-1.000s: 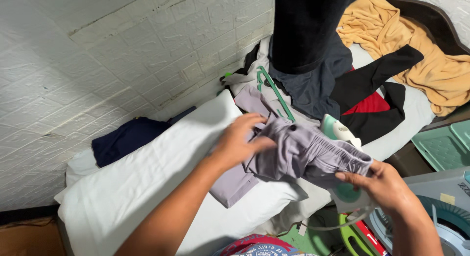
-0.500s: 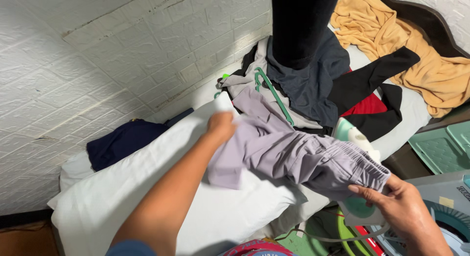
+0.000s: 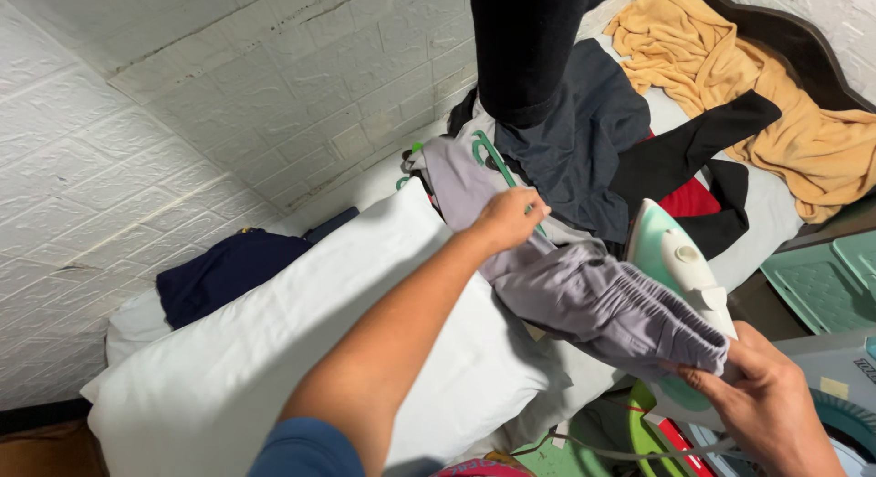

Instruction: The person irons a pair of light gray trousers on a white ironing board. They repeatedly smooth the fabric with their hands and move a green and white iron across the legs and waistband, repositioning the garment several times to cover different areas.

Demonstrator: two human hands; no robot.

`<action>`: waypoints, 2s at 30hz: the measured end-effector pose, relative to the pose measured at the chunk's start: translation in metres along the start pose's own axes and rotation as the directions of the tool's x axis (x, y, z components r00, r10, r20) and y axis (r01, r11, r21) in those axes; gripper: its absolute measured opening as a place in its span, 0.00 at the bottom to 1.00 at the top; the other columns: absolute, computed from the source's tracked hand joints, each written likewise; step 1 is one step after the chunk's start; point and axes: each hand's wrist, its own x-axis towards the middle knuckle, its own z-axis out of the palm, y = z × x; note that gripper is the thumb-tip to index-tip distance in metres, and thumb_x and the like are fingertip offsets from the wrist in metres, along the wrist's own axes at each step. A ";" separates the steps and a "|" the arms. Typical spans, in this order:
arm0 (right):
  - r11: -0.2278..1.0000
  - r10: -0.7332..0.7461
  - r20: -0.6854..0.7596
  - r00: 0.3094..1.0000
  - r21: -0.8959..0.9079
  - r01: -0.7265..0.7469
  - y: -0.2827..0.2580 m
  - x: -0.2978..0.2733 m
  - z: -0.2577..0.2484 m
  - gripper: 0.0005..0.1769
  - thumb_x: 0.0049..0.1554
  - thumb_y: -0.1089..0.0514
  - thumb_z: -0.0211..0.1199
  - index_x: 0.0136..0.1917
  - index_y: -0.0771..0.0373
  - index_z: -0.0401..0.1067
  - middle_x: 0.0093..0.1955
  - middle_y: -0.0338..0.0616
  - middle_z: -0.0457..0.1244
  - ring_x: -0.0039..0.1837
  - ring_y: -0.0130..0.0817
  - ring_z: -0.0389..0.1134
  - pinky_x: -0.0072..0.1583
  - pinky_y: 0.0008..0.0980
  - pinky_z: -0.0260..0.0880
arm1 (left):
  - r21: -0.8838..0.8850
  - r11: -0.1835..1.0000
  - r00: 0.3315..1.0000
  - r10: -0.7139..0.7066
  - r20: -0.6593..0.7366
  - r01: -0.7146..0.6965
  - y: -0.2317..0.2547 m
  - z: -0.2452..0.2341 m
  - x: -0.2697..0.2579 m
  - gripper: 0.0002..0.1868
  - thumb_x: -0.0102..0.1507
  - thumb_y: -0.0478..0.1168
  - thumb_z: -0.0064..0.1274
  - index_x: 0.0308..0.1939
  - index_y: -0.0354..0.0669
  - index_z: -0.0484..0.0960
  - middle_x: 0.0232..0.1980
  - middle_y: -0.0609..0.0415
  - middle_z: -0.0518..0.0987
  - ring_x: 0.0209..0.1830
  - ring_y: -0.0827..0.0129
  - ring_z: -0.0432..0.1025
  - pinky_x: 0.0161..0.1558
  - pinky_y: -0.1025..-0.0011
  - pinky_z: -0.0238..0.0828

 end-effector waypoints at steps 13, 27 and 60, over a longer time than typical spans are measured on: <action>0.974 -0.210 -0.042 0.977 0.081 0.213 0.005 -0.015 -0.031 0.26 0.44 0.71 0.71 0.58 0.70 0.77 0.68 0.54 0.67 0.67 0.40 0.70 0.64 0.37 0.72 | -0.338 0.818 0.814 -0.244 0.528 0.465 -0.032 0.096 0.012 0.46 0.65 0.74 0.41 0.67 0.37 0.72 0.68 0.44 0.73 0.69 0.56 0.66 0.67 0.59 0.59; 0.975 0.180 -0.374 0.910 0.189 -0.115 0.059 0.031 -0.046 0.14 0.54 0.71 0.71 0.55 0.75 0.76 0.45 0.56 0.68 0.44 0.36 0.68 0.47 0.35 0.68 | 0.217 0.915 0.927 0.365 -0.083 -0.341 0.054 -0.055 0.117 0.18 0.52 0.43 0.68 0.43 0.44 0.81 0.42 0.49 0.83 0.44 0.58 0.76 0.46 0.63 0.71; 0.965 -0.251 -0.123 0.960 0.051 0.259 -0.091 -0.095 0.125 0.09 0.49 0.63 0.73 0.46 0.62 0.82 0.48 0.41 0.71 0.50 0.29 0.73 0.53 0.29 0.71 | -0.963 0.206 0.662 -0.699 -0.269 -0.173 -0.143 -0.084 -0.393 0.41 0.65 0.53 0.53 0.75 0.31 0.61 0.76 0.44 0.67 0.73 0.56 0.64 0.72 0.55 0.58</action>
